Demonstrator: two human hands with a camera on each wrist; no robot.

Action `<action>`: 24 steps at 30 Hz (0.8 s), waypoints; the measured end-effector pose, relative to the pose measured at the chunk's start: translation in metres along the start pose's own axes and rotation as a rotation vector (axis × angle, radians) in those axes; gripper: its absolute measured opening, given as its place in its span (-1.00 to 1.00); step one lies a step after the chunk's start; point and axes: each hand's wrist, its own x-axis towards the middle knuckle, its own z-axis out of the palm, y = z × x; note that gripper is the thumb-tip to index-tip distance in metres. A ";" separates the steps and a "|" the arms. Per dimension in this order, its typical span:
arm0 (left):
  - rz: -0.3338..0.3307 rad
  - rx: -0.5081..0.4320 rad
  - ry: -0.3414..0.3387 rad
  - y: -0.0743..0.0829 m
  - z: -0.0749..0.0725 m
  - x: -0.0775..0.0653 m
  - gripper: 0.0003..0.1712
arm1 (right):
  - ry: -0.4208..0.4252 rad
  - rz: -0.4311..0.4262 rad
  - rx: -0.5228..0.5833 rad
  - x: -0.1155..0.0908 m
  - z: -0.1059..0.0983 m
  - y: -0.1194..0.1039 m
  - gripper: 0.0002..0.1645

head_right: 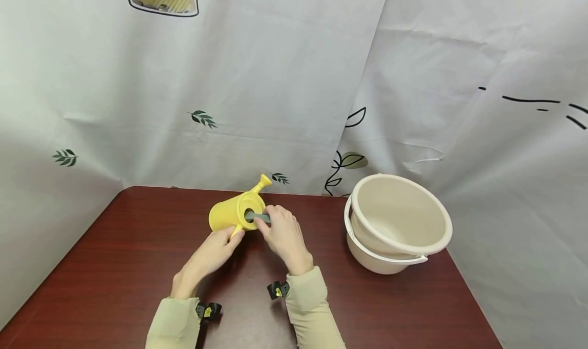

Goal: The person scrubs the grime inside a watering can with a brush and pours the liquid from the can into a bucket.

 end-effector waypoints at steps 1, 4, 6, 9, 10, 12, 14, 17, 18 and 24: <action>0.004 0.002 0.001 0.000 0.000 0.000 -0.60 | -0.005 0.000 0.000 0.000 0.001 0.000 -0.80; 0.020 0.006 0.005 0.000 0.001 0.000 -0.61 | -0.013 0.002 -0.006 0.000 0.002 0.000 -0.80; 0.026 0.008 0.006 0.000 0.002 0.001 -0.62 | -0.016 0.004 -0.008 0.000 0.003 -0.001 -0.80; 0.025 0.014 0.005 0.000 0.003 0.001 -0.62 | -0.018 0.005 -0.016 0.000 0.005 0.000 -0.81; 0.025 0.017 0.004 0.000 0.003 0.001 -0.62 | -0.021 0.006 -0.020 0.000 0.005 0.000 -0.81; 0.022 0.020 0.004 0.000 0.003 0.001 -0.62 | -0.026 0.008 -0.026 0.000 0.007 0.000 -0.81; 0.021 0.022 0.003 0.000 0.003 0.002 -0.61 | -0.032 0.010 -0.029 0.000 0.008 0.001 -0.80; 0.016 0.023 0.000 -0.001 0.003 0.002 -0.61 | -0.039 0.009 -0.036 0.000 0.010 0.001 -0.79; 0.020 0.024 -0.003 -0.001 0.004 0.002 -0.61 | -0.041 0.007 -0.039 0.000 0.011 0.001 -0.79; 0.048 0.050 -0.005 -0.001 0.004 0.002 -0.60 | -0.049 -0.002 -0.065 0.000 0.013 -0.001 -0.79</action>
